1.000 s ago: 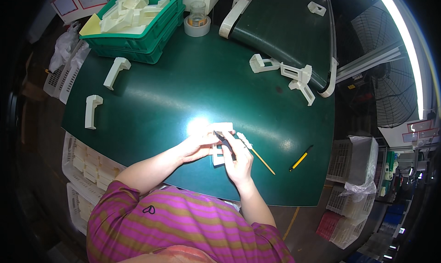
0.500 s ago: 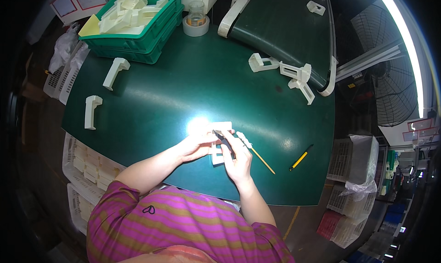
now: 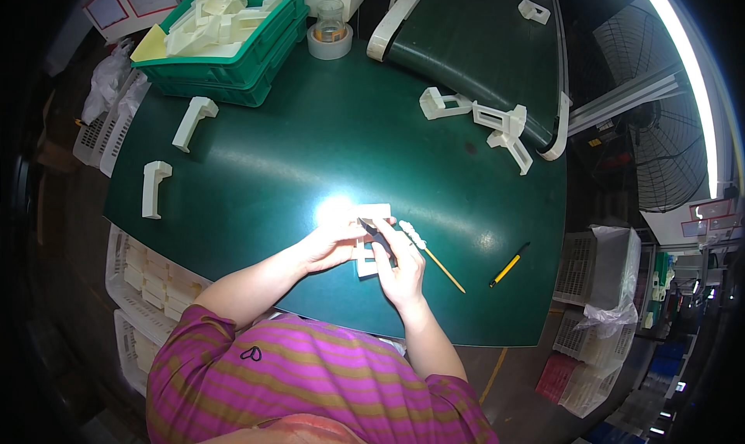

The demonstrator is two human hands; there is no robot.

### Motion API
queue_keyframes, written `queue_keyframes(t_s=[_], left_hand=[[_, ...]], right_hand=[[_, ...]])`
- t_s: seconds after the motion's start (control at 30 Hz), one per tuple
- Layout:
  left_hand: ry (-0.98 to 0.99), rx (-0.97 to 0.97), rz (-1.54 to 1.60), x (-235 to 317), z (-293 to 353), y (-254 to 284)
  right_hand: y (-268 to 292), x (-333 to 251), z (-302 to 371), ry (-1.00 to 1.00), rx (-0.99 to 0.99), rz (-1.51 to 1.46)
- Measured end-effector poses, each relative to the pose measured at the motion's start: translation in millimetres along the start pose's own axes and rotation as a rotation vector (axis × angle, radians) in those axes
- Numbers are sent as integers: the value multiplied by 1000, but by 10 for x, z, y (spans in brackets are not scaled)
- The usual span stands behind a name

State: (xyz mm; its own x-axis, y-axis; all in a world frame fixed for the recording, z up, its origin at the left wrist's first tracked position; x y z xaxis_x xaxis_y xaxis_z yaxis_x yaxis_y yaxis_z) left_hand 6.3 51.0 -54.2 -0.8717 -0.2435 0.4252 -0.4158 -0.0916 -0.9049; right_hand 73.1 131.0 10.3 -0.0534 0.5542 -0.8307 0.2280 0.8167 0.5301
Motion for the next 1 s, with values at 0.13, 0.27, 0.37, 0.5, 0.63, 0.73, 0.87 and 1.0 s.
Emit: queue_keyframes(t_s=[0.13,0.27,0.37,0.5,0.63,0.73,0.87,1.0], left_hand=[[2,-6,13,-2,1,-2],[-18,-38,11,-6,-6,12],[-19,-38,2,-28,-13,63],[-1,-7,0,-10,-5,38],[-1,-7,0,-1,-5,16],[0,6,15,-19,0,51],[0,10,63,-22,-3,47],[1,14,58,-39,6,81]], right_hand=[[-16,53,12,-63,-13,-66],[3,-10,-8,17,4,26],[-2,11,-5,3,8,-11],[1,1,-8,-2,10,13],[1,3,-9,13,10,33],[1,-2,-12,18,9,35],[-9,15,-12,6,2,15],[-19,38,-7,-12,-1,-23]])
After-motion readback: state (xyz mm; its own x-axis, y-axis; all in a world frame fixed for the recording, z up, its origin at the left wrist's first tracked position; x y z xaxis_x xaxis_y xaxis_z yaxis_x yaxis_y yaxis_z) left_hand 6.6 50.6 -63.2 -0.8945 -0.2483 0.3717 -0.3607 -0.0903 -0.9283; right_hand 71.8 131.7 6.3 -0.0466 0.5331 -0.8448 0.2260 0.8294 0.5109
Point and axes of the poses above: each hand's wrist, its own z-axis away from the middle knuckle, its own y-axis out of the back of the hand, x = y × z, the point moved 7 cm from there along -z, towards the middle knuckle, and after that the axes turned 11 degrees about -x, right-handed, at the moved point
